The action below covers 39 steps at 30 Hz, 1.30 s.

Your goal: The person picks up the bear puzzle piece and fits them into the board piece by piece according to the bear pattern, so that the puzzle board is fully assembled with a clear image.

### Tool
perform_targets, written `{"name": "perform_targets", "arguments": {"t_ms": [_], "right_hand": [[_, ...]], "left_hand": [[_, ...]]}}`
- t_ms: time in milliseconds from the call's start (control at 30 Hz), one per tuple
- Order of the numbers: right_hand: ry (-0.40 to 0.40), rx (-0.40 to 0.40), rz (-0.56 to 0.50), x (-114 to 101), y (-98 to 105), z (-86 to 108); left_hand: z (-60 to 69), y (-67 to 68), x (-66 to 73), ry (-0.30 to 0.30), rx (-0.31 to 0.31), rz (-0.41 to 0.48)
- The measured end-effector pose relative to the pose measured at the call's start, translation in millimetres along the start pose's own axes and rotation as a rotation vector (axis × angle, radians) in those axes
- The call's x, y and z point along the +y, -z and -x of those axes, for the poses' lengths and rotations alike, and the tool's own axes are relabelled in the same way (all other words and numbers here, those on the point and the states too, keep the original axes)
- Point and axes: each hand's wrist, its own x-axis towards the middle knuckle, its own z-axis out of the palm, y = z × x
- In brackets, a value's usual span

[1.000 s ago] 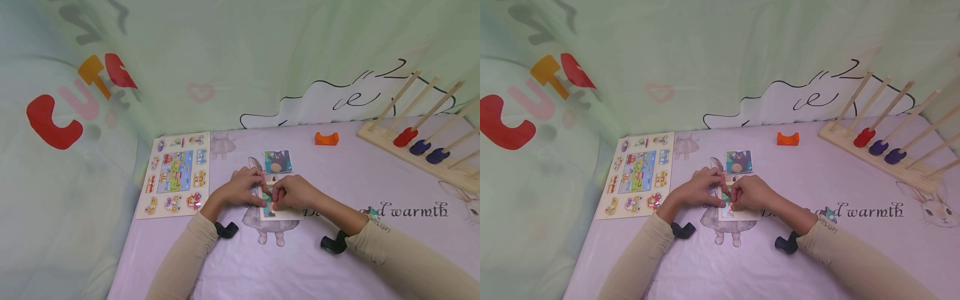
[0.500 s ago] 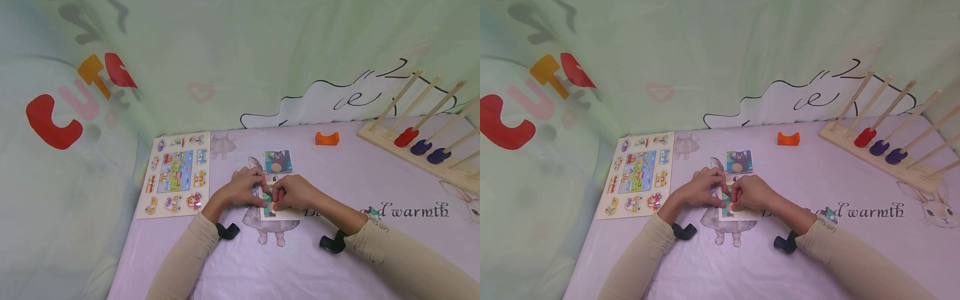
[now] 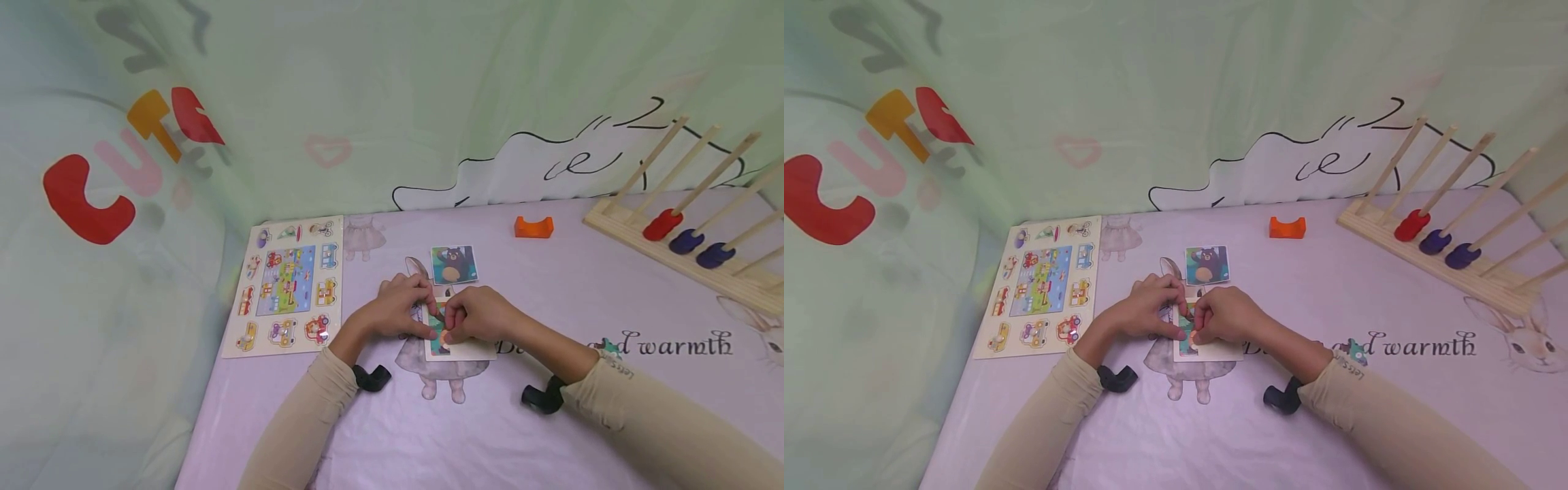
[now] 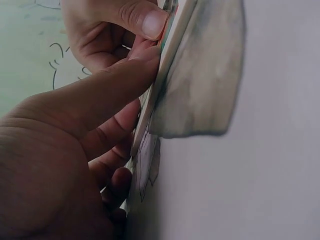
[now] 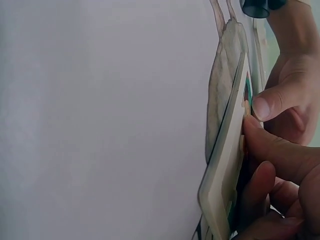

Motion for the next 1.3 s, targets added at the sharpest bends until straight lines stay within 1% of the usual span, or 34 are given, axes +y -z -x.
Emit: {"name": "perform_targets", "arguments": {"t_ms": [167, 400, 533, 800, 1033, 1167, 1300], "right_hand": [[-0.014, 0.01, 0.008, -0.2, -0.5, 0.1], [-0.014, -0.024, 0.006, 0.4, 2.0, -1.6], [-0.017, -0.029, 0.004, 0.1, 2.5, -1.7], [-0.021, -0.004, 0.013, -0.2, 0.1, -2.2], [-0.02, -0.004, 0.002, -0.1, 0.4, -2.0], [-0.012, -0.016, -0.008, 0.8, 2.4, -1.3], [0.015, -0.048, -0.02, 3.3, 5.0, -1.2]], "left_hand": [[1.5, 0.7, 2.8, 0.01, -0.001, -0.007], [2.5, 1.8, 4.5, 0.011, -0.006, -0.001], [2.7, 1.7, 5.0, 0.01, -0.004, -0.003], [2.2, 0.1, 8.1, 0.031, 0.011, -0.044], [1.5, -1.1, 8.2, 0.032, 0.02, -0.065], [0.8, -1.8, 8.0, 0.034, 0.019, -0.078], [0.4, -1.8, 8.5, 0.042, 0.014, -0.08]]}}
